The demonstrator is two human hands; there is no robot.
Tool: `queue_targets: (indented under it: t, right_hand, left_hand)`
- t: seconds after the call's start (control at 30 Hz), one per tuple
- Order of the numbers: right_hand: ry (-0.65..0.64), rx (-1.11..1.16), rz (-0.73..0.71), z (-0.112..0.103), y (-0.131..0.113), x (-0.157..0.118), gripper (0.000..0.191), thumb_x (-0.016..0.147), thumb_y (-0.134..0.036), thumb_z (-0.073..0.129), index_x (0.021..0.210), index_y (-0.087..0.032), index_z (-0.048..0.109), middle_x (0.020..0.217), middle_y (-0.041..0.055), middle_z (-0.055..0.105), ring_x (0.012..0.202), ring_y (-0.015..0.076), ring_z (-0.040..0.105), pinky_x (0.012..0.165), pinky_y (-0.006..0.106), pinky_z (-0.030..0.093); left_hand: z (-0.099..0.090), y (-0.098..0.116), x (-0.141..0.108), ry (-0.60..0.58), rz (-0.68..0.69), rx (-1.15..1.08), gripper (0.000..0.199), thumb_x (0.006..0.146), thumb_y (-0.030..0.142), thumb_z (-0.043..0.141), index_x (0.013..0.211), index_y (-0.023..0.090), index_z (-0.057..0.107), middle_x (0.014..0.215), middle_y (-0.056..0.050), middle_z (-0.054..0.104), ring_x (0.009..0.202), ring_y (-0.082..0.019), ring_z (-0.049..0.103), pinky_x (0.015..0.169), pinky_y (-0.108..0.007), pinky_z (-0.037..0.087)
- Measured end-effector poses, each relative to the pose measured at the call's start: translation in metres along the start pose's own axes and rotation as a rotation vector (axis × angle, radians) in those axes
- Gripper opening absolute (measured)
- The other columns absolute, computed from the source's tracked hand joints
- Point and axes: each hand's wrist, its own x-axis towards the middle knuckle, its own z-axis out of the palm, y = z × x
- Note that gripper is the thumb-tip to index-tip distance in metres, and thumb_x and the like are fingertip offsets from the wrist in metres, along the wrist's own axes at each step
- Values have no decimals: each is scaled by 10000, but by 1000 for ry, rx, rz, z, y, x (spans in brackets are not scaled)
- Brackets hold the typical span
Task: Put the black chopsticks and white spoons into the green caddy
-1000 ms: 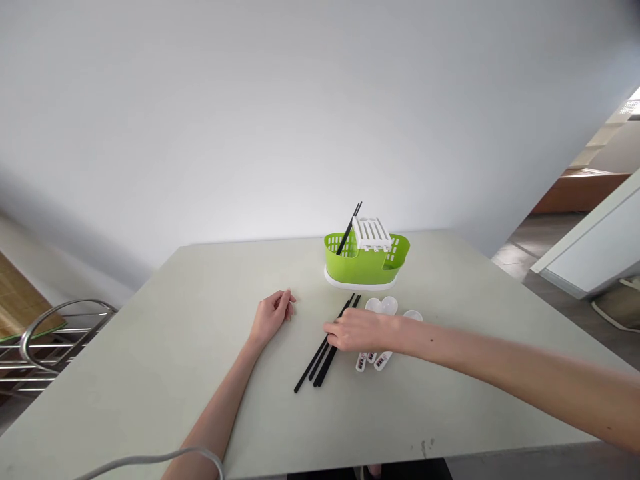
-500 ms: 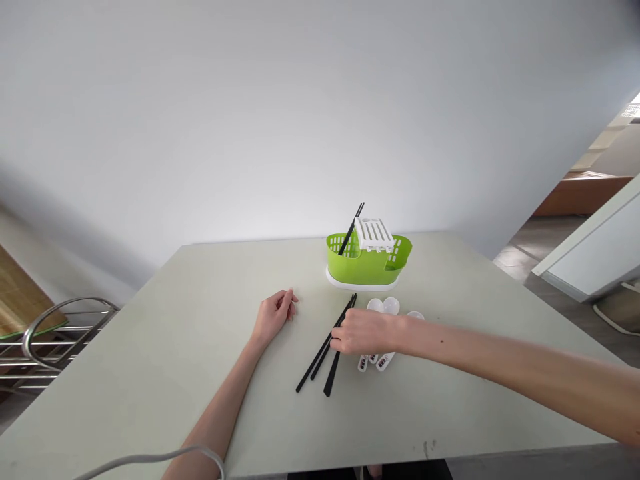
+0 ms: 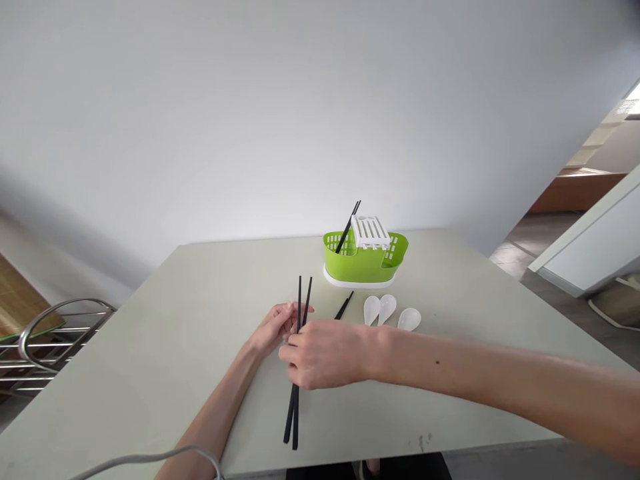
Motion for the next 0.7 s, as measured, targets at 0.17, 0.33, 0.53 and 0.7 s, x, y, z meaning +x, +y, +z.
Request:
queue_targets:
  t: [0.17, 0.33, 0.53, 0.7]
  right_hand:
    - [13, 41, -1, 5, -2, 2, 273, 851, 60, 602, 790, -169, 736, 876, 66, 715, 784, 179, 655, 496, 308, 307]
    - [-27, 98, -7, 8, -9, -6, 311, 882, 67, 551, 814, -171, 739, 891, 62, 705, 736, 160, 613, 511, 303, 321]
    - [-54, 88, 30, 0, -13, -18, 293, 828, 85, 576, 784, -168, 716, 919, 44, 679, 549, 98, 500, 469, 292, 259]
    - [-34, 62, 46, -4, -12, -28, 307, 832, 80, 549, 756, -171, 709, 903, 46, 659, 536, 105, 485, 466, 304, 275]
  left_hand:
    - [-1, 3, -5, -23, 15, -56, 713, 812, 814, 631, 970, 126, 732, 528, 53, 411, 458, -69, 265, 465, -237, 220]
    - [7, 23, -9, -17, -37, 54, 608, 772, 748, 734, 849, 145, 712, 466, 80, 361, 421, -48, 182, 456, -246, 117]
    - [18, 59, -15, -79, -38, 118, 469, 826, 618, 772, 766, 159, 699, 542, 21, 539, 410, -57, 322, 446, -252, 231]
    - [31, 86, -21, -85, 24, 265, 384, 912, 531, 713, 795, 166, 733, 585, -1, 595, 454, -84, 418, 498, -269, 339]
